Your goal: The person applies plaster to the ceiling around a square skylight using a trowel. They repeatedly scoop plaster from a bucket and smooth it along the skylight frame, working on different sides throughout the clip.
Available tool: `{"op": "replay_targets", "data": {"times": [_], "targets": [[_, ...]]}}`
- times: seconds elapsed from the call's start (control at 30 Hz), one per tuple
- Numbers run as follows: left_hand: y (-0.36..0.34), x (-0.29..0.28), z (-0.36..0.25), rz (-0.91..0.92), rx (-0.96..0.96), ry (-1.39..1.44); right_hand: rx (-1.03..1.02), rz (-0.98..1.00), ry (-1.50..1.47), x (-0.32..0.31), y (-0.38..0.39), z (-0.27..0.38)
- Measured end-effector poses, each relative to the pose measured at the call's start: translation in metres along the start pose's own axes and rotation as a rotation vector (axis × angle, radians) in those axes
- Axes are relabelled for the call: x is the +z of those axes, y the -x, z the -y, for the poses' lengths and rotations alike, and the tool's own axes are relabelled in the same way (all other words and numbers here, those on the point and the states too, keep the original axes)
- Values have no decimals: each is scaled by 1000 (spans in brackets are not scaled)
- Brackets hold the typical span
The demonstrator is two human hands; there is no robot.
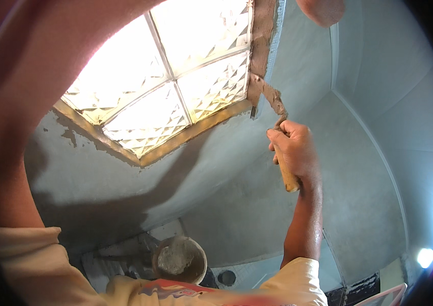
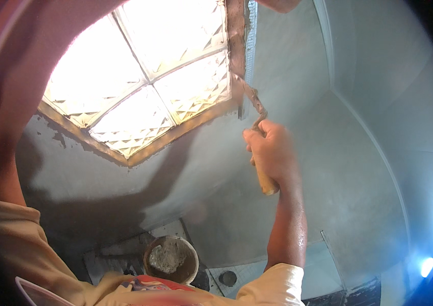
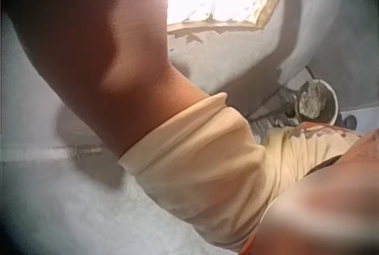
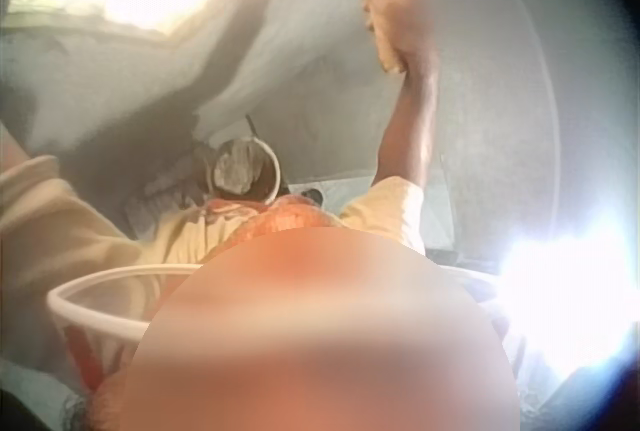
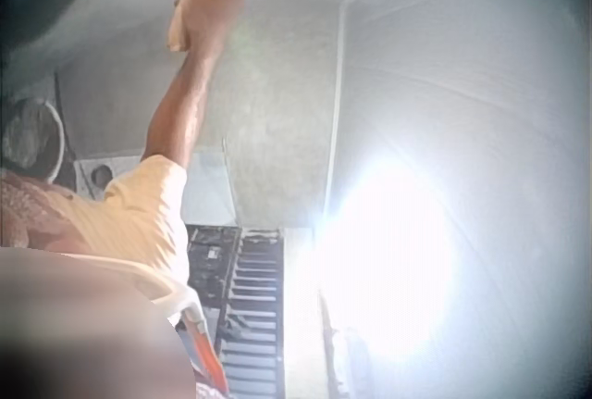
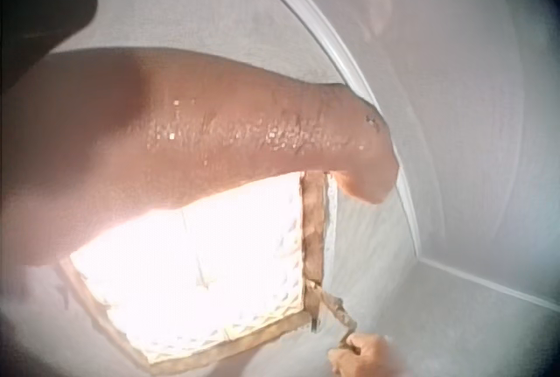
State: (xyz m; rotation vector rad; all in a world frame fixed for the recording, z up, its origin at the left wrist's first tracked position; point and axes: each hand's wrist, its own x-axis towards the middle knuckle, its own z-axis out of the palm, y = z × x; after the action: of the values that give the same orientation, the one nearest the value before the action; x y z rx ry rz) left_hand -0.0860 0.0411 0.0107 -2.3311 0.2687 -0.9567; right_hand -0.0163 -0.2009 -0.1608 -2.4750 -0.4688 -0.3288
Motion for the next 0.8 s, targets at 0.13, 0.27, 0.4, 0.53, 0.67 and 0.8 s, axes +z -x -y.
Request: {"op": "replay_targets", "data": {"times": [0.13,0.27,0.4,0.53,0.67,0.8], "targets": [[-1,-2,1,0,0,-10,-83,-21,-40,-11,5,30],[-2,-8,0,3,-3,-6,-112,-14,-37,-21,8,43],[2,-10,5,4,-10,-4,-137,-25,-69,-23,10,62],[6,-16,10,19,14,16,-184,-31,-105,-25,7,73],[-3,-6,5,-48,-41,43,-231,-48,-100,-30,10,85],[-4,-15,12,28,7,33,-267,-64,-141,-34,8,97]]}}
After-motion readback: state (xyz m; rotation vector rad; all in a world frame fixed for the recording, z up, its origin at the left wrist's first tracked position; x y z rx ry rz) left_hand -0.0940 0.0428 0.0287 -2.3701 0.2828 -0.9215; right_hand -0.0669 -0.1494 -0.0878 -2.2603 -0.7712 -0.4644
